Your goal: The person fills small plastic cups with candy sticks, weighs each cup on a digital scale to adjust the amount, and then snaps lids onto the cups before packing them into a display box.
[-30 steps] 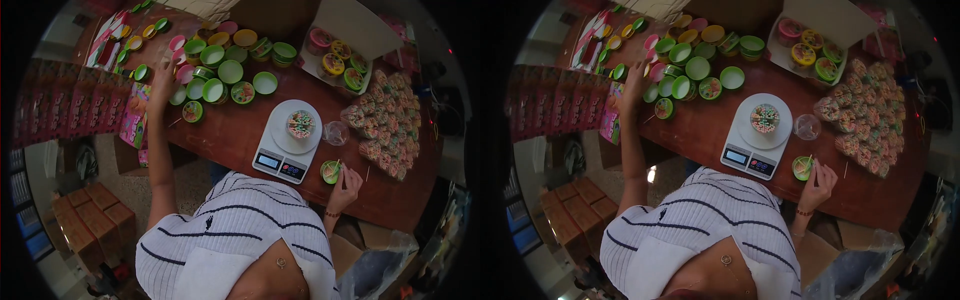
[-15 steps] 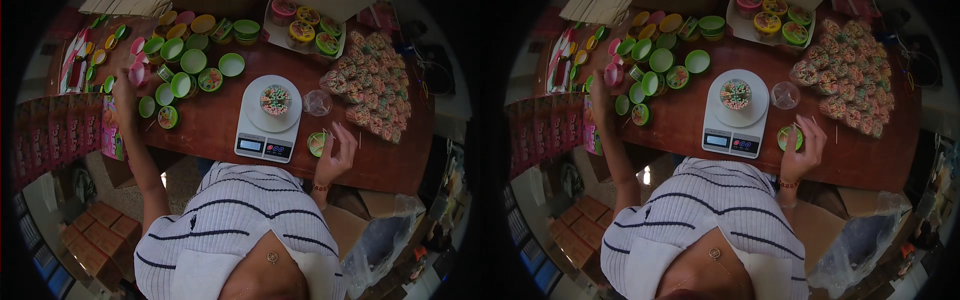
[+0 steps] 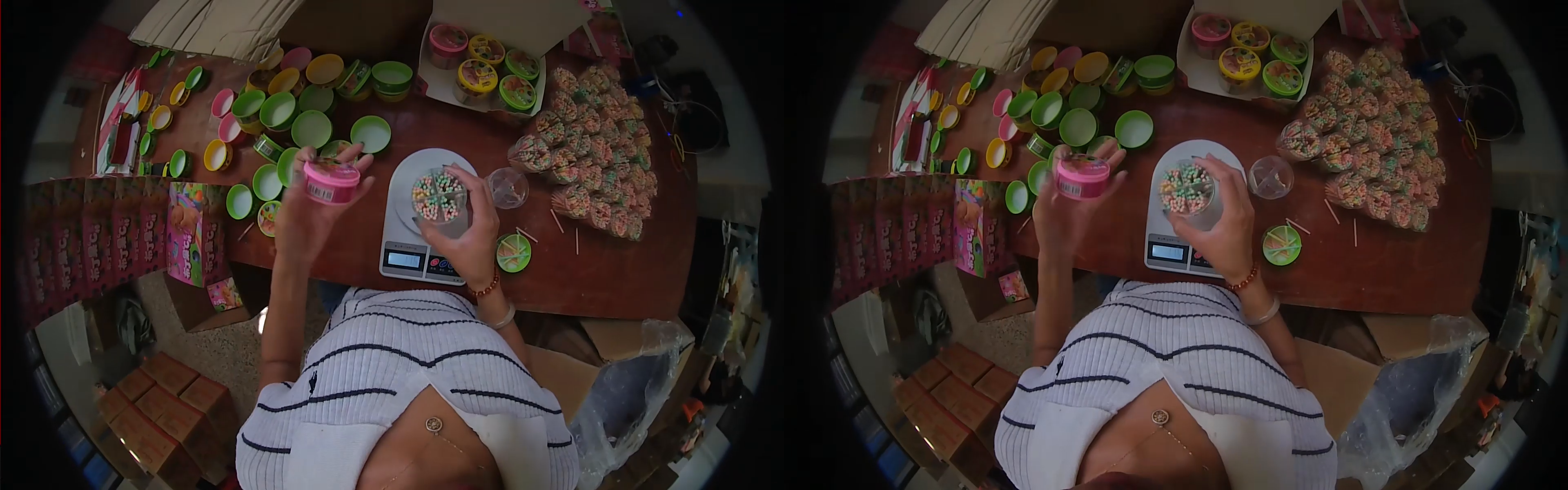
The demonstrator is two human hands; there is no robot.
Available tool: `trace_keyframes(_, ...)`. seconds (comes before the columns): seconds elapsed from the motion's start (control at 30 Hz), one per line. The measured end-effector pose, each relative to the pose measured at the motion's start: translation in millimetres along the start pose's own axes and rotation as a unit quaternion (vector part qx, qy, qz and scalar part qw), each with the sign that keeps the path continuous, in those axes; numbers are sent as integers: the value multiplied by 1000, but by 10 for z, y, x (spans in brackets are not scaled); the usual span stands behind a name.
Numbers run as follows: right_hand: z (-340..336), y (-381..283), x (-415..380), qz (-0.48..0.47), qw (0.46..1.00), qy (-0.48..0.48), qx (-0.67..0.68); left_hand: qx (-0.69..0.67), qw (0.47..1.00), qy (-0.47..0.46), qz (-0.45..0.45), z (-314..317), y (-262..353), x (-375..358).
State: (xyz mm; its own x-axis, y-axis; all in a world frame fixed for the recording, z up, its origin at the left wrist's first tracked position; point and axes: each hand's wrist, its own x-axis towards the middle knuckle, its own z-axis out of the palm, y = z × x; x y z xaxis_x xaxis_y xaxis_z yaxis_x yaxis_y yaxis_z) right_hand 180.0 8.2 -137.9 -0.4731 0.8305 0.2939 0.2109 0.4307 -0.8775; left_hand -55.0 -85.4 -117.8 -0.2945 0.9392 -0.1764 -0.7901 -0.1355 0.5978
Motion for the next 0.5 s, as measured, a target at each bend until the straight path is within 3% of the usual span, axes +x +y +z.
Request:
trace_keyframes(0.07, -21, -157, 39, 39, 994, -17, 97, 67, 994, -68, 54, 196, -143, 101)
trace_keyframes(0.17, -26, -202, 113, 19, 996, -2, 82, 173, 966, -97, 163, 452, -450, 256)
trace_keyframes(0.27, 4, -151, 58, 33, 983, 81, 163, 269, 937, -143, 169, 581, -567, 285)
trace_keyframes(0.3, -100, -202, 78, 34, 992, 56, 111, 271, 923, -144, 231, 643, -642, 294)
trace_keyframes(0.33, -146, -184, 99, 29, 992, 61, 110, 271, 922, -150, 234, 668, -617, 302)
trace_keyframes(0.4, -195, -154, 127, -77, 995, 66, -9, 442, 853, -139, 241, 698, -527, 314)
trace_keyframes(0.5, -222, -176, 124, -130, 987, 84, -31, 462, 841, -132, 249, 641, -599, 357)
